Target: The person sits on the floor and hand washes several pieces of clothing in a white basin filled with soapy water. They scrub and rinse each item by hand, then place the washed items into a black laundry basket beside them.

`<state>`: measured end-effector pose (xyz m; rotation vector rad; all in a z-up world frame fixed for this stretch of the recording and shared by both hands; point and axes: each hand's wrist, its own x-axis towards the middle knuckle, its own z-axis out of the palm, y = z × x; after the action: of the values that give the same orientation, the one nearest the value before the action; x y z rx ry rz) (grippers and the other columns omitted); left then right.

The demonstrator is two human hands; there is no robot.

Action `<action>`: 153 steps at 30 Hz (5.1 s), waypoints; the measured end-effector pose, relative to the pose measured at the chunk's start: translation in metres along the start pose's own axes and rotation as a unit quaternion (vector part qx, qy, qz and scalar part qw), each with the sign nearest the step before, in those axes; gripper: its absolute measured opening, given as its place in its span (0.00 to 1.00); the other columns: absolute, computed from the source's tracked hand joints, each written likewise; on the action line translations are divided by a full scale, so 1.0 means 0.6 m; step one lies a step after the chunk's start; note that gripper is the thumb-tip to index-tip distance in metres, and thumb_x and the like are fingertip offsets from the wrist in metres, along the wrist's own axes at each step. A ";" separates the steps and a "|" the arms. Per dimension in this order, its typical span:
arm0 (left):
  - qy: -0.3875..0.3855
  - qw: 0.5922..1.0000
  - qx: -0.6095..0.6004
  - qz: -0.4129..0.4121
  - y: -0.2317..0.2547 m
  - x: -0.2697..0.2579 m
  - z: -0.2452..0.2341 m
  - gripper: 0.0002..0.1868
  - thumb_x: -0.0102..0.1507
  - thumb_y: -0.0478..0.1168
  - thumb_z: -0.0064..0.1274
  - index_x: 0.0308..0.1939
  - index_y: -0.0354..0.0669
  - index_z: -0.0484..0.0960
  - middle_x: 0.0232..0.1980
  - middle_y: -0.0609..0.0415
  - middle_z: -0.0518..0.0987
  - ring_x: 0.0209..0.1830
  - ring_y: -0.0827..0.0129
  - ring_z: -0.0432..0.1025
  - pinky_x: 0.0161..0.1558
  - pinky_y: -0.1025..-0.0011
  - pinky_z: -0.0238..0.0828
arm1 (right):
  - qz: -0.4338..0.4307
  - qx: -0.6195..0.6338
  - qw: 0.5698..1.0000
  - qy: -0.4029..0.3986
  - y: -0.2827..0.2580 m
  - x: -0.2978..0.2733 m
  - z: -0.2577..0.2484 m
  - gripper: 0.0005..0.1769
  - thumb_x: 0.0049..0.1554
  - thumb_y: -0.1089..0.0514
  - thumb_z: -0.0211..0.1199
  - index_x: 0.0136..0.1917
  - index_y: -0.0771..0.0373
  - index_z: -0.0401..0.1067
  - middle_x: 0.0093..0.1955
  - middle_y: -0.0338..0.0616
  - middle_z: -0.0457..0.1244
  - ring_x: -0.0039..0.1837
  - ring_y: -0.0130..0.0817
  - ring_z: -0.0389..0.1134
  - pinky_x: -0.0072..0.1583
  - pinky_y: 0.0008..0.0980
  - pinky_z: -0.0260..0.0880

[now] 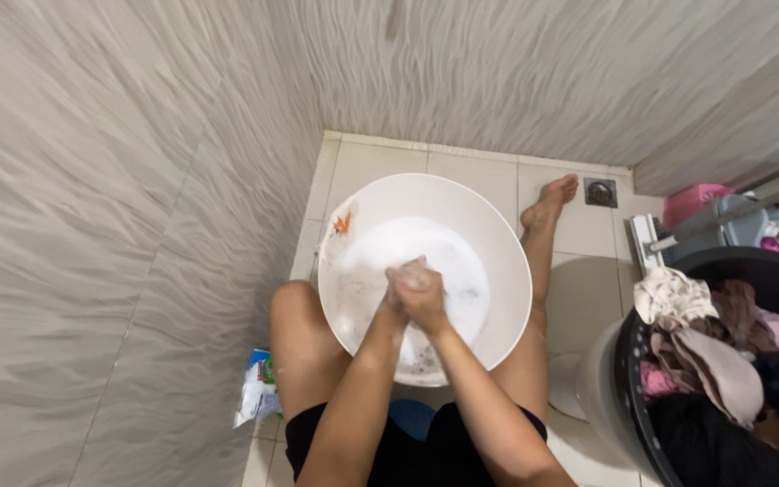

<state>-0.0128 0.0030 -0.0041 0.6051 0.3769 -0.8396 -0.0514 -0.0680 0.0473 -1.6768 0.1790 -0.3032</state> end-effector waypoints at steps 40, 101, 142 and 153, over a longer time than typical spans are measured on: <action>0.010 0.997 -0.037 0.064 0.073 -0.101 -0.031 0.16 0.67 0.46 0.55 0.47 0.35 0.81 0.38 0.54 0.83 0.38 0.70 0.75 0.41 0.70 0.72 | 0.103 0.203 0.969 -0.094 -0.051 -0.030 -0.046 0.08 0.56 0.57 0.65 0.43 0.65 0.76 0.38 0.44 0.68 0.38 0.31 0.68 0.40 0.31 0.70; -0.015 0.988 0.118 0.096 0.008 -0.025 0.032 0.13 0.70 0.48 0.44 0.47 0.46 0.78 0.39 0.58 0.79 0.36 0.71 0.72 0.39 0.71 0.71 | -0.269 -0.068 0.949 0.151 -0.070 -0.032 0.002 0.05 0.53 0.63 0.64 0.38 0.64 0.70 0.35 0.47 0.64 0.38 0.40 0.67 0.44 0.37 0.69; -0.041 0.978 0.193 0.059 -0.057 -0.106 0.097 0.12 0.69 0.48 0.45 0.41 0.46 0.79 0.28 0.60 0.74 0.22 0.72 0.63 0.26 0.72 0.59 | -0.171 -0.207 0.940 0.211 0.034 0.085 -0.130 0.09 0.54 0.61 0.61 0.34 0.68 0.72 0.34 0.55 0.65 0.35 0.45 0.66 0.41 0.39 0.67; 0.223 0.741 0.489 0.402 0.084 -0.131 -0.021 0.23 0.62 0.47 0.54 0.56 0.35 0.78 0.50 0.40 0.75 0.43 0.58 0.76 0.45 0.64 0.77 | 0.311 0.253 0.912 -0.089 -0.007 0.059 -0.232 0.19 0.61 0.45 0.63 0.47 0.65 0.74 0.41 0.42 0.69 0.40 0.31 0.71 0.45 0.34 0.75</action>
<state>-0.0228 0.0824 0.0460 1.8245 0.0271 0.0548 -0.0597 -0.2099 0.0696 -1.0508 0.4448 0.2708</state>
